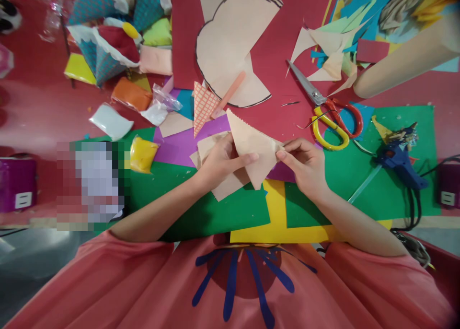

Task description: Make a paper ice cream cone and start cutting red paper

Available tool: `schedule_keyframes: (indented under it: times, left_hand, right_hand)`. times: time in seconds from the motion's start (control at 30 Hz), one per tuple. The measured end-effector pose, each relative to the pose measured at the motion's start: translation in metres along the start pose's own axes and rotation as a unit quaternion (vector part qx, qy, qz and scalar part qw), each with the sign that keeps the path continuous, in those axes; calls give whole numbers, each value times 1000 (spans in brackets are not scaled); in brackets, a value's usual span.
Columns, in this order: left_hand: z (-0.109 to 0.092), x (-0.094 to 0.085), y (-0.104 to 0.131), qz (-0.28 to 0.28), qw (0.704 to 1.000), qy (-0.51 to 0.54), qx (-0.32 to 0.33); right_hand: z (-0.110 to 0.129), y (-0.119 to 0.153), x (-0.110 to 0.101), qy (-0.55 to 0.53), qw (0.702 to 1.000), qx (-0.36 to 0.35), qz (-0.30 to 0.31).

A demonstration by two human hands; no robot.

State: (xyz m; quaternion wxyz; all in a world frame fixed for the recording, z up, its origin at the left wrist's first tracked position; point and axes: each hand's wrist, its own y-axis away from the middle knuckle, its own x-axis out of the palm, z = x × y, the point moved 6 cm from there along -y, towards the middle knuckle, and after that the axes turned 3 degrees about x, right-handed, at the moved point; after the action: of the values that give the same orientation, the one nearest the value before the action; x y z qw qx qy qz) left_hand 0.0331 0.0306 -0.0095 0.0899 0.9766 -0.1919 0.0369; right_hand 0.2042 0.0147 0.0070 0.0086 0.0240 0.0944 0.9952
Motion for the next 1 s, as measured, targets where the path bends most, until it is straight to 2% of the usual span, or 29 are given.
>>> schedule_keyframes:
  times: [0.2,0.37,0.67,1.0]
  left_hand:
    - [-1,-6,0,-13,999,-40,3]
    - [1,-9,-1,-19,999,-30,1]
    - [-2,-11,-1,-41,999,-32,1]
    - [-4,-9,-1,-44,999,-11,-11]
  right_hand:
    - [6,0,1,17,1000,-14,16]
    - [4,-1,0,26,999,-25,24]
    - [-4,0,2,-1,999,28,42]
    - [-5,-1,4,-33,997,49,53]
